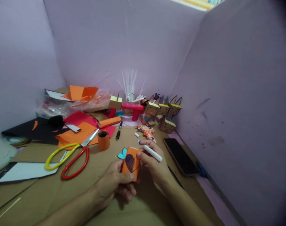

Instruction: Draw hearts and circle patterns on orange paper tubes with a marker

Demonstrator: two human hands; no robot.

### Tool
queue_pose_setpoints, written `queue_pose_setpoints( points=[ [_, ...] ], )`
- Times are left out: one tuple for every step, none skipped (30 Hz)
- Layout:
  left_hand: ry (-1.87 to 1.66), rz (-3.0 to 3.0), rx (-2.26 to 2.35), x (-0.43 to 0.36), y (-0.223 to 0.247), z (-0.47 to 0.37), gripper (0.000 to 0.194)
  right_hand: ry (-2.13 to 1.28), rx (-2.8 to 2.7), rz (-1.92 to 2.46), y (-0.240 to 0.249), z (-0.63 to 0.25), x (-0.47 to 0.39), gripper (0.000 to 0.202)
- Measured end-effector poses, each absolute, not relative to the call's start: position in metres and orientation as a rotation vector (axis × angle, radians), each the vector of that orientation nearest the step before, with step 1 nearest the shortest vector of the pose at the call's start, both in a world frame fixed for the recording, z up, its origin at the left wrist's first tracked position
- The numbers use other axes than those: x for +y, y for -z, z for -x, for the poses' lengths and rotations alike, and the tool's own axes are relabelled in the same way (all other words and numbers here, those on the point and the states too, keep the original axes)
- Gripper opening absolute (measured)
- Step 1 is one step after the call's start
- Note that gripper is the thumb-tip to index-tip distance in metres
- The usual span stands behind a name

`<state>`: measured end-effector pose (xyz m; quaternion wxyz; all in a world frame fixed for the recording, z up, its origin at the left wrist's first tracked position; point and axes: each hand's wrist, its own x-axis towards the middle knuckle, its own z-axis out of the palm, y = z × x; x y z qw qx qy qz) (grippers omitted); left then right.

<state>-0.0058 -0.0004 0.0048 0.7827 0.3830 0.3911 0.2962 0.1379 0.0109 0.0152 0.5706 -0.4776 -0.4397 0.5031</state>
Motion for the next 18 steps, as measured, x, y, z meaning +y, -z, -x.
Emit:
queue_pose_setpoints(
  points=[
    [-0.657,-0.837,0.864,0.0,-0.005,0.005,0.038,-1.161,-1.011,1.115,-0.013,-0.137,0.012,0.031],
    [-0.672,-0.844,0.877,0.0,-0.004,0.005,0.038,-1.15,-0.989,1.11,-0.01,-0.137,0.012,0.03],
    [-0.674,-0.846,0.873,0.0,-0.003,0.004,0.039,-1.142,-0.971,1.105,-0.007,-0.136,0.012,0.031],
    [-0.662,-0.85,0.856,0.0,-0.001,0.003,0.038,-1.14,-0.955,1.108,-0.005,-0.136,0.012,0.032],
    [-0.658,-0.852,0.847,0.001,0.0,0.002,0.037,-1.141,-0.954,1.118,-0.003,-0.135,0.011,0.032],
    [-0.661,-0.845,0.837,0.001,0.003,0.002,0.037,-1.141,-0.963,1.127,-0.001,-0.135,0.011,0.033],
    [-0.656,-0.837,0.831,0.002,0.005,0.001,0.037,-1.142,-0.965,1.141,0.0,-0.135,0.011,0.032],
    [-0.648,-0.825,0.838,0.003,0.007,0.001,0.039,-1.151,-0.96,1.147,0.0,-0.134,0.01,0.032],
    [-0.634,-0.817,0.831,0.004,0.009,0.001,0.041,-1.16,-0.956,1.15,0.0,-0.134,0.01,0.031],
    [-0.623,-0.808,0.83,0.005,0.01,0.001,0.044,-1.169,-0.952,1.148,0.0,-0.134,0.01,0.031],
    [-0.609,-0.798,0.833,0.006,0.012,0.001,0.047,-1.174,-0.946,1.148,-0.001,-0.134,0.01,0.031],
    [-0.598,-0.79,0.832,0.007,0.012,0.002,0.049,-1.178,-0.941,1.149,-0.002,-0.133,0.009,0.03],
    [-0.587,-0.79,0.833,0.008,0.013,0.003,0.051,-1.183,-0.936,1.151,-0.003,-0.133,0.009,0.03],
    [-0.576,-0.794,0.833,0.008,0.013,0.004,0.052,-1.188,-0.931,1.156,-0.004,-0.133,0.009,0.029],
    [-0.567,-0.801,0.831,0.008,0.013,0.004,0.052,-1.195,-0.927,1.16,-0.005,-0.133,0.009,0.029],
    [-0.56,-0.811,0.83,0.008,0.012,0.005,0.051,-1.2,-0.924,1.159,-0.006,-0.133,0.008,0.029],
    [-0.556,-0.818,0.832,0.008,0.012,0.005,0.05,-1.203,-0.922,1.155,-0.007,-0.133,0.008,0.029],
    [-0.557,-0.824,0.836,0.008,0.011,0.006,0.049,-1.205,-0.921,1.15,-0.007,-0.133,0.008,0.029]
  ],
)
